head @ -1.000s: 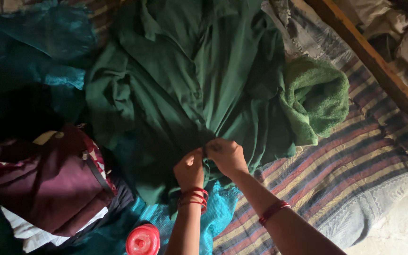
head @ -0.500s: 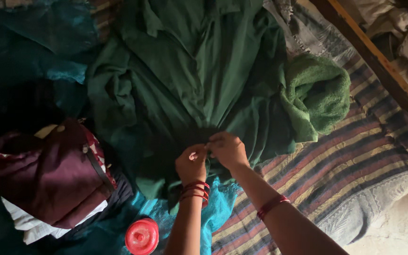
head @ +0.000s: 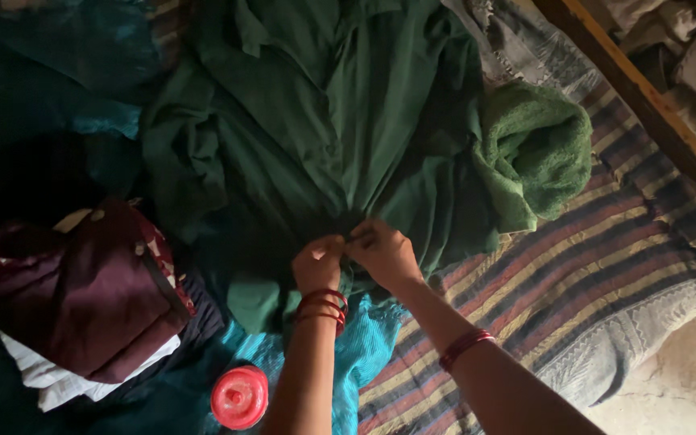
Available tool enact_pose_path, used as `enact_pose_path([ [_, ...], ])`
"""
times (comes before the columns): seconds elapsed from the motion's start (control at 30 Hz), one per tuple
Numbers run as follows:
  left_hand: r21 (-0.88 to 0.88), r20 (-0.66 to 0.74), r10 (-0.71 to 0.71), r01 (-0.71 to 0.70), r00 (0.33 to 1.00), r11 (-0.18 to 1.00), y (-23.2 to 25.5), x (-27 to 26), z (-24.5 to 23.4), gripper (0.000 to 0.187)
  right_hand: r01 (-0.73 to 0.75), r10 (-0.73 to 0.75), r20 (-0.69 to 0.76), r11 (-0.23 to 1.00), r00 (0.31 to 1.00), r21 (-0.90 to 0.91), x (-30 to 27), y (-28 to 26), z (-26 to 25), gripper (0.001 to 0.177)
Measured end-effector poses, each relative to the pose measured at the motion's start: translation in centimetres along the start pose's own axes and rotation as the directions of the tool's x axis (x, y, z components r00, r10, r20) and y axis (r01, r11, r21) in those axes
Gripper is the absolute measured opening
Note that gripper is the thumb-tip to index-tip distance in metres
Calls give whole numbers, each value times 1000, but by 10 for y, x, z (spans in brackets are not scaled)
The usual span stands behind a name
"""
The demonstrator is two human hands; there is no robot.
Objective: The person picks up a shirt from a pile of clothes on a bed, spreads it out, and buttons several buttons on the front before folding it.
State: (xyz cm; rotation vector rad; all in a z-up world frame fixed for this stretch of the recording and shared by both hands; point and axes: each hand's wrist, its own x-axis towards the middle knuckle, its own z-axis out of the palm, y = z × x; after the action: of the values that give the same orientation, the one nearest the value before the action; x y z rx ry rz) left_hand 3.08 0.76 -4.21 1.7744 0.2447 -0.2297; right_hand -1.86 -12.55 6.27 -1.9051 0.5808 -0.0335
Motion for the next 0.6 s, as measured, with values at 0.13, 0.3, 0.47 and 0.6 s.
enact_pose_path([
  [0.13, 14, -20, 60, -60, 998, 998, 1, -16, -4, 19, 221, -225, -32, 969, 974, -115, -21, -2, -11, 45],
  [0.3, 109, 26, 238, -240, 971, 965, 30, -73, -29, 29, 417, -456, -4, 817, 890, -398, -65, -7, -30, 44],
  [0.47, 230, 28, 350, -346, 937, 910, 56, -105, -46, 34, 316, -373, -41, 834, 927, -452, -94, -8, -42, 45],
  [0.6, 431, 23, 612, -560, 790, 707, 53, -115, -52, 35, 274, -346, -124, 877, 930, -395, -99, 0, -45, 38],
])
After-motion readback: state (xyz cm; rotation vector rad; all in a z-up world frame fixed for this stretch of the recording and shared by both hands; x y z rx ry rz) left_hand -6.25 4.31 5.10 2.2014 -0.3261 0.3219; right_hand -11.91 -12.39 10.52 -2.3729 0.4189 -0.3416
